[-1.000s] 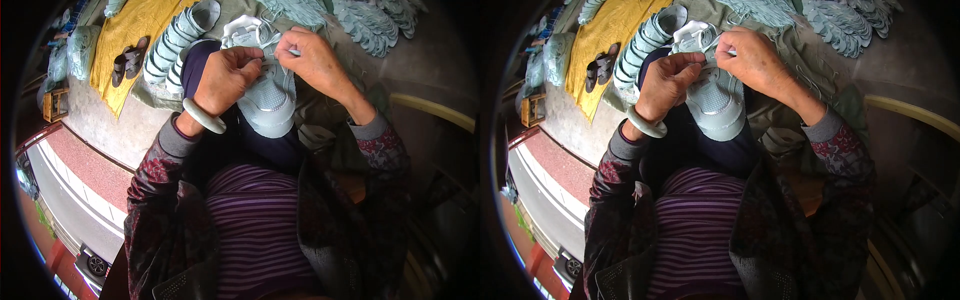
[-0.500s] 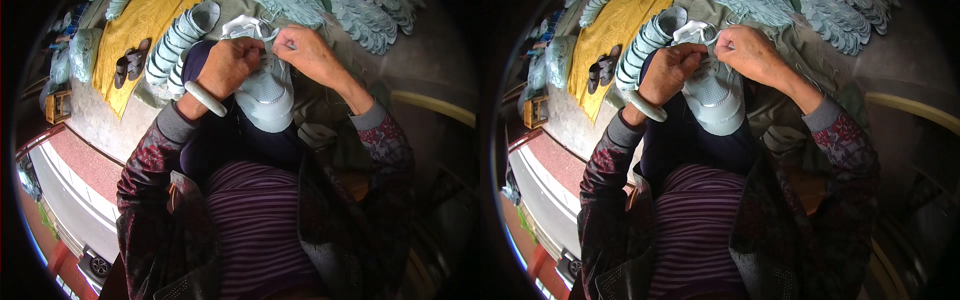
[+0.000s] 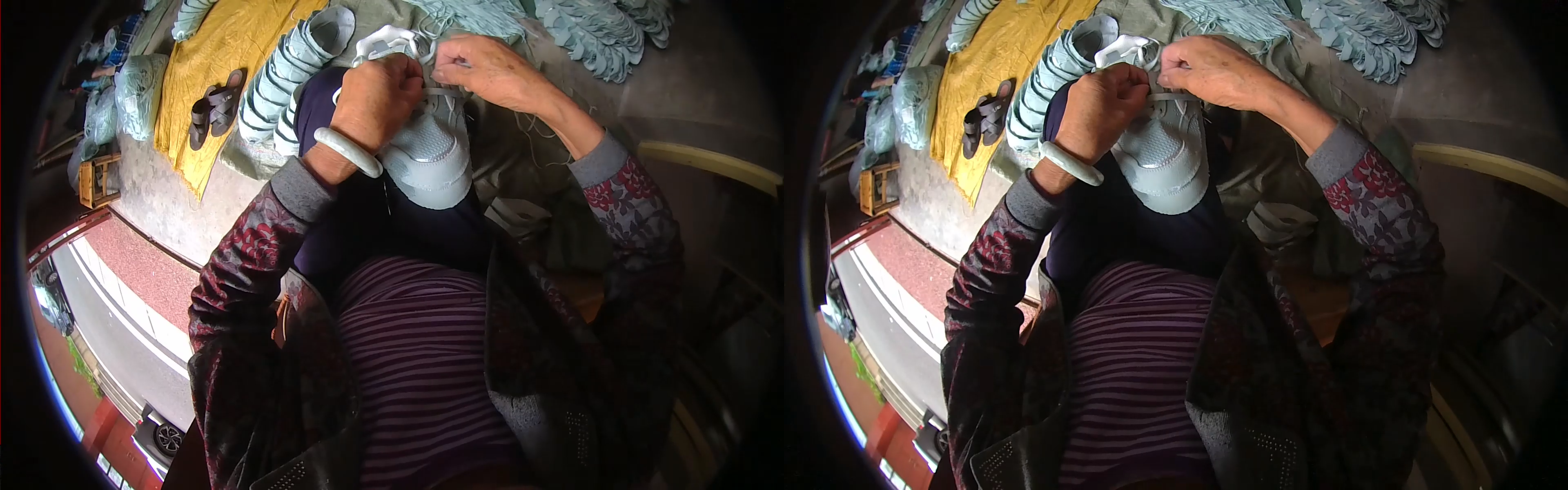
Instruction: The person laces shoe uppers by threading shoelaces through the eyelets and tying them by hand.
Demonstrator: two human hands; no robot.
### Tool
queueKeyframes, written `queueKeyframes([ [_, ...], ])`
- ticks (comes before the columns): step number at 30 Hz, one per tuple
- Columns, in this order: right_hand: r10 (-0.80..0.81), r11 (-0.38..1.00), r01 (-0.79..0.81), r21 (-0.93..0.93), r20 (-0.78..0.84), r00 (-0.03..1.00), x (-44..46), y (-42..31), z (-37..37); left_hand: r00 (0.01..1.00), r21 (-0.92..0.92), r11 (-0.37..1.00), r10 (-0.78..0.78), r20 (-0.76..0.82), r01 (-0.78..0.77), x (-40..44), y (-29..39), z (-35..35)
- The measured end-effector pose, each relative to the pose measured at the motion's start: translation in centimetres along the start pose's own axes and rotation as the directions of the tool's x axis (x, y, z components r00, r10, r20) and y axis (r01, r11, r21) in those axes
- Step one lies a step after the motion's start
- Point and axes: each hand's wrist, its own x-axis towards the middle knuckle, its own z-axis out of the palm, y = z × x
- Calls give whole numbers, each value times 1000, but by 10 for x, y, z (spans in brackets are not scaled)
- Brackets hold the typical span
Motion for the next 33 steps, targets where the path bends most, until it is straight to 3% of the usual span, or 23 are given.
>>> queueKeyframes([
  [1,3,1000,-3,-1,-4,1000,2,-1,5,1000,-1,1000,4,2,-4,-2,-5,2],
  [3,-70,997,69,-25,-45,997,4,0,9,996,-212,974,-86,7,86,-1,-12,6],
  [4,-74,997,73,-25,-47,996,3,2,12,996,-208,974,-85,5,84,-1,-12,5],
  [7,-91,996,92,13,-46,995,4,1,9,996,-77,996,-37,83,44,5,-7,-2],
  [9,40,993,-49,108,83,996,2,-2,4,996,-26,999,-17,85,20,10,-5,-6],
  [11,60,986,-81,143,146,988,0,-6,-2,995,17,1000,1,95,-3,10,-1,-7],
  [13,54,981,-97,168,245,968,2,-8,-7,984,228,958,177,10,-175,7,4,-9],
  [14,61,980,-105,168,248,967,2,-8,-8,984,222,959,175,14,-174,7,6,-10],
  [16,25,980,-77,184,270,962,2,-6,-9,956,417,865,293,32,-279,3,6,-12],
  [18,46,984,-95,153,297,954,3,-2,-6,954,482,829,292,60,-284,-2,4,-22],
  [20,82,985,-121,124,284,955,3,-3,-6,920,391,846,391,5,-362,-10,-3,-42],
  [22,88,983,-129,129,289,953,1,-10,-11,876,448,799,477,-66,-401,-18,-14,-70],
  [24,91,981,-136,136,296,951,2,-10,-12,970,540,829,228,-87,-146,-36,-30,-110],
  [25,65,984,-107,143,274,960,3,-7,-11,973,634,772,177,-149,-43,-42,-53,-130],
  [27,23,991,-57,121,264,964,3,-9,-14,972,597,789,-2,-237,147,-65,-102,-178],
  [28,22,991,-56,119,270,963,3,-5,-12,948,647,704,-127,-290,292,-74,-121,-199],
  [29,13,991,-47,125,256,967,5,1,-9,958,715,646,-99,-268,267,-86,-151,-222],
  [30,3,991,-36,131,239,971,7,5,-7,934,732,583,-170,-315,353,-97,-170,-231],
  [32,30,979,-76,188,237,971,7,5,-6,946,738,599,-120,-301,311,-108,-172,-220],
  [33,-26,989,-10,148,238,971,5,7,-9,948,699,645,-149,-282,309,-111,-170,-206],
])
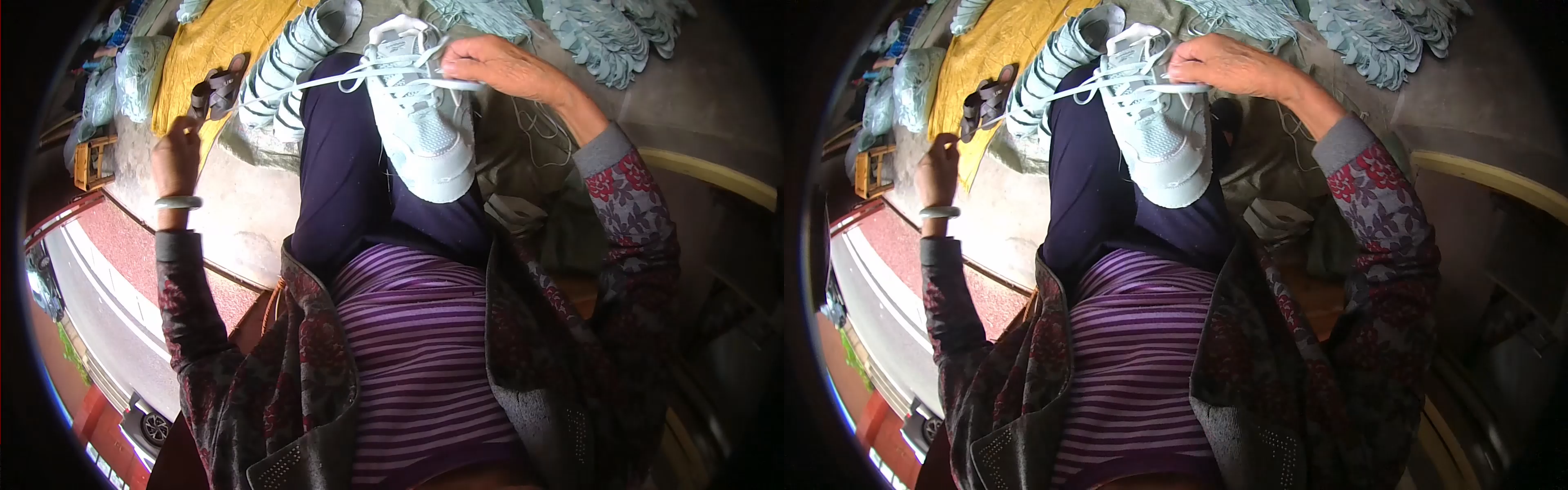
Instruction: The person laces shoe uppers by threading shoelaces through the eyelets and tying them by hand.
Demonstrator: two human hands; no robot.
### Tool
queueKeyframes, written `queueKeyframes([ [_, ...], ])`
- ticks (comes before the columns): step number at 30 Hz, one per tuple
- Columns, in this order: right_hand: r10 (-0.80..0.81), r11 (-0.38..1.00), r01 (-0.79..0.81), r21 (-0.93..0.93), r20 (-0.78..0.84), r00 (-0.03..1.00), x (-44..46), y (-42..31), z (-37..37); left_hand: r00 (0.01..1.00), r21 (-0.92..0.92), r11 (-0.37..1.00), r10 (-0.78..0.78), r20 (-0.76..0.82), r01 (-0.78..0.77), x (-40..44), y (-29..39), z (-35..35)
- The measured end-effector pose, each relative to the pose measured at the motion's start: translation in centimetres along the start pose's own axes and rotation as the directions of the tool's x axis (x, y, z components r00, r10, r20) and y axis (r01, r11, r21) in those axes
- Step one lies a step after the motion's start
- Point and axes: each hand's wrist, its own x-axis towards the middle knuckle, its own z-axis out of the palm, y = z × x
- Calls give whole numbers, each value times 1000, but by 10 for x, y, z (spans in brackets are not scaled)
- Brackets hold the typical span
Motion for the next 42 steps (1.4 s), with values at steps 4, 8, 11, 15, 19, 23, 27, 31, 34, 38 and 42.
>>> queueKeyframes([
  [4,27,994,-32,101,58,998,-9,0,-4,988,-201,973,131,79,-113,-5,61,18],
  [8,25,961,-47,272,83,996,-21,-3,-10,952,-465,837,301,-50,-289,6,116,28],
  [11,59,964,-93,249,139,989,-26,-9,-13,903,-594,689,393,-175,-415,10,162,19],
  [15,170,983,-182,30,236,957,-30,-21,-23,884,-658,642,461,-78,-393,18,192,33],
  [19,140,988,-128,-89,147,979,-33,-38,-23,905,-655,685,425,6,-318,23,194,36],
  [23,-69,996,67,-67,-36,997,-29,-28,-19,921,-657,703,389,36,-272,27,193,24],
  [27,-134,940,197,279,-229,964,-12,-20,-6,929,-827,530,370,25,-189,39,180,35],
  [31,31,899,178,400,-464,885,-23,-8,33,922,-822,553,375,100,-136,23,183,36],
  [34,261,575,252,778,-467,845,-25,-20,50,936,-806,565,350,40,-177,23,184,31],
  [38,309,472,203,858,-377,873,-33,-21,54,941,-834,551,297,162,-30,27,181,36],
  [42,313,486,198,851,-381,870,-37,-19,50,943,-856,498,331,44,-135,28,180,40],
])
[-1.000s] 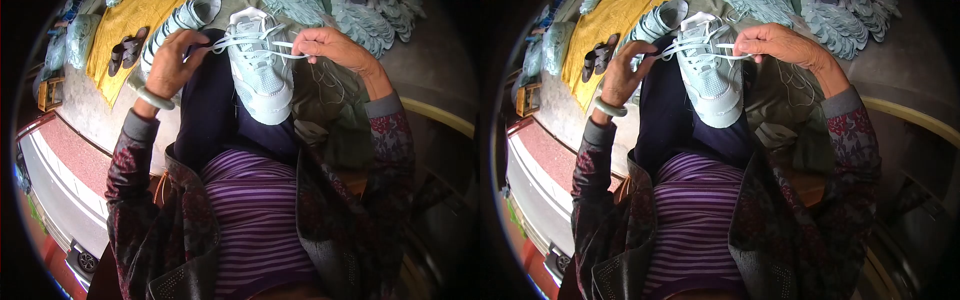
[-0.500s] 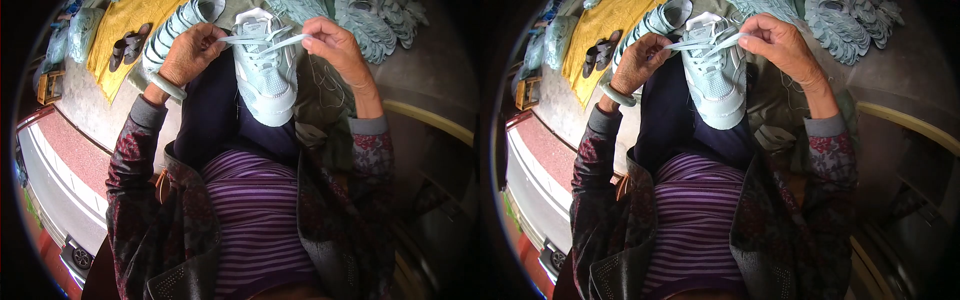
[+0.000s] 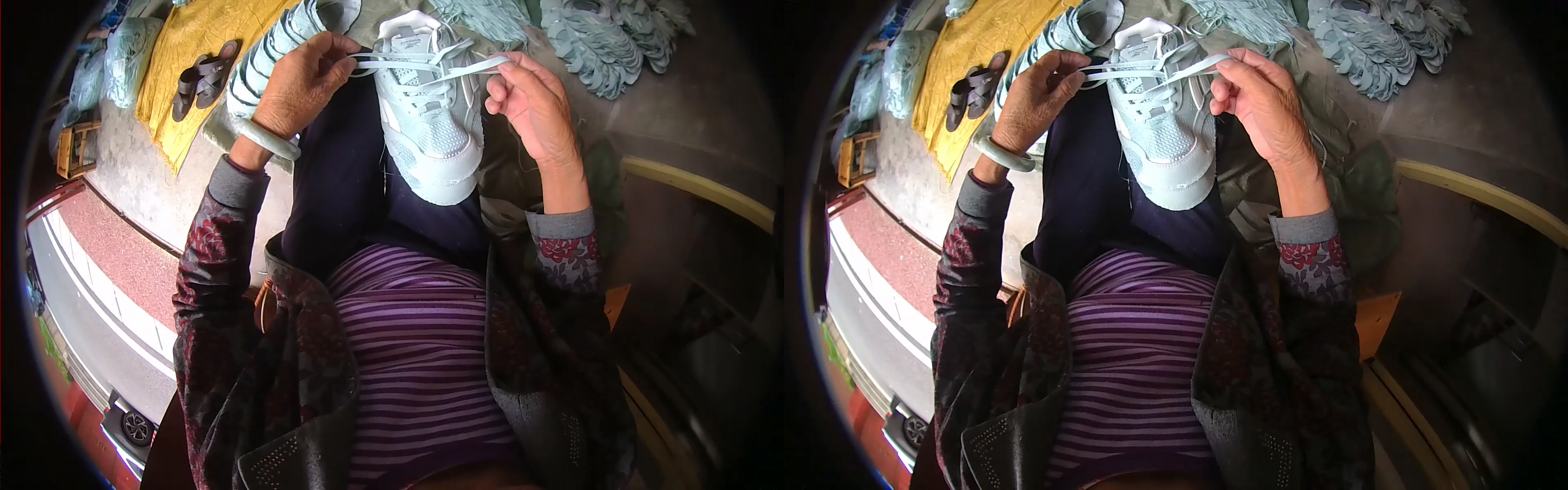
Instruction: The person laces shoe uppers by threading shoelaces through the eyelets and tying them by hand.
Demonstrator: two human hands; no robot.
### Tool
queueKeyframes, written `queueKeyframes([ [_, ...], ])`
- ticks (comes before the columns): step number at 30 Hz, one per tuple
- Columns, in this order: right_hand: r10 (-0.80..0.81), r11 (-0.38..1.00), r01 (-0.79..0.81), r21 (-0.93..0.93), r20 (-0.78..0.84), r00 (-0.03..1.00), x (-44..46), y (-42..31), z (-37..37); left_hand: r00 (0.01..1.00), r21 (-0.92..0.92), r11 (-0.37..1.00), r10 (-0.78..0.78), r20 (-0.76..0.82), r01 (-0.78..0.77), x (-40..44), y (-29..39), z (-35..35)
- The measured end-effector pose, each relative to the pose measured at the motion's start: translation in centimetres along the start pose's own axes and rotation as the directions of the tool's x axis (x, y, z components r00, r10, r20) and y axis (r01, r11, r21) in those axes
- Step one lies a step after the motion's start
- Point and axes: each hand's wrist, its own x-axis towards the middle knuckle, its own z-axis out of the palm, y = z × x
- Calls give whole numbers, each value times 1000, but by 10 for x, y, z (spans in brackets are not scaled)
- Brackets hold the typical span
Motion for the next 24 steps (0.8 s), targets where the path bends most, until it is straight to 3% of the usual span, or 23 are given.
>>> queueKeyframes([
  [5,34,999,-34,11,32,999,6,0,0,1000,101,995,11,2,-11,-4,4,-9],
  [9,19,1000,-20,19,52,998,9,-2,5,1000,101,995,25,-16,-23,-9,9,-13],
  [12,-11,1000,11,5,-24,1000,9,-5,13,1000,42,999,-6,26,5,-9,9,-15],
  [18,7,974,3,-228,43,999,9,-12,10,994,39,996,-79,74,76,-9,17,-17],
  [20,10,890,28,-454,83,997,11,-15,7,990,-85,992,-80,114,90,-9,15,-18],
  [24,38,890,34,-456,148,988,11,-23,4,987,-188,975,-92,135,117,-9,12,-20],
])
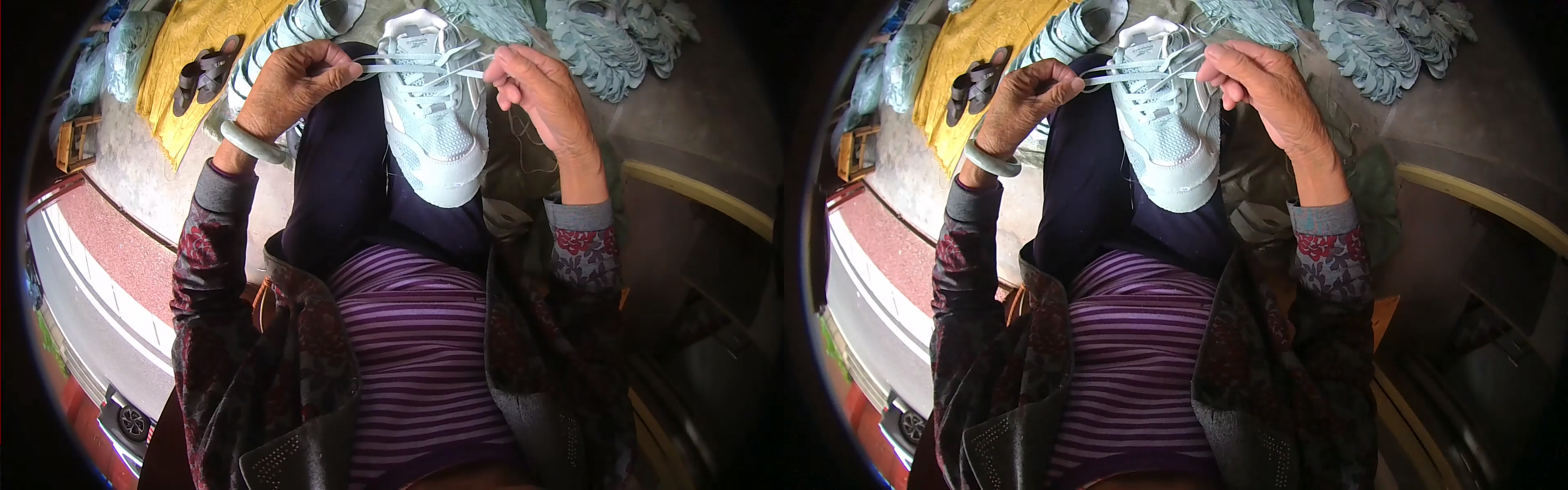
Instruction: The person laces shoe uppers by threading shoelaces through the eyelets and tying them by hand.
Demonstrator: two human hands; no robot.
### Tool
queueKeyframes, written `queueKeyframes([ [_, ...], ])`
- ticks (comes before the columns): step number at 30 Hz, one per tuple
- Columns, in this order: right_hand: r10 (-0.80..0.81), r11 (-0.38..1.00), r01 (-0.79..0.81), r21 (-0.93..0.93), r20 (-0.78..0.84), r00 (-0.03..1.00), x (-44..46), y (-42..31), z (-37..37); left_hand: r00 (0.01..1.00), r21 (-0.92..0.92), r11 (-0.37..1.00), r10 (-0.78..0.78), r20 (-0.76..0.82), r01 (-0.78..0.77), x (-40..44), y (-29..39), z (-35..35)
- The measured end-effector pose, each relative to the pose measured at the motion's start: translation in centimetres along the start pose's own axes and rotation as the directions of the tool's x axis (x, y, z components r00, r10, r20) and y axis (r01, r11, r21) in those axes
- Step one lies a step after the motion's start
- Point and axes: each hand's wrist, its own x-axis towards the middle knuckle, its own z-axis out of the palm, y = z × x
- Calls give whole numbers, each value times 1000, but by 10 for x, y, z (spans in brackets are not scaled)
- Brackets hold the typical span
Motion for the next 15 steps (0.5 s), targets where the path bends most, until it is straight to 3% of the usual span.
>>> queueKeyframes([
  [2,37,990,-37,137,4,999,-1,-2,-1,999,-103,994,-33,8,34,1,-2,-1],
  [6,24,980,-33,195,47,999,1,7,-9,999,-165,985,-49,8,49,-1,-6,-2],
  [8,80,996,-81,39,2,997,0,11,-13,995,-209,973,-95,-1,93,-4,-5,-1],
  [11,88,995,-89,-47,-12,996,0,12,-15,981,-247,951,-192,-2,186,-9,-6,-3],
  [15,125,992,-125,9,33,992,-1,16,-16,976,-278,938,-218,-19,204,-18,-5,-2],
])
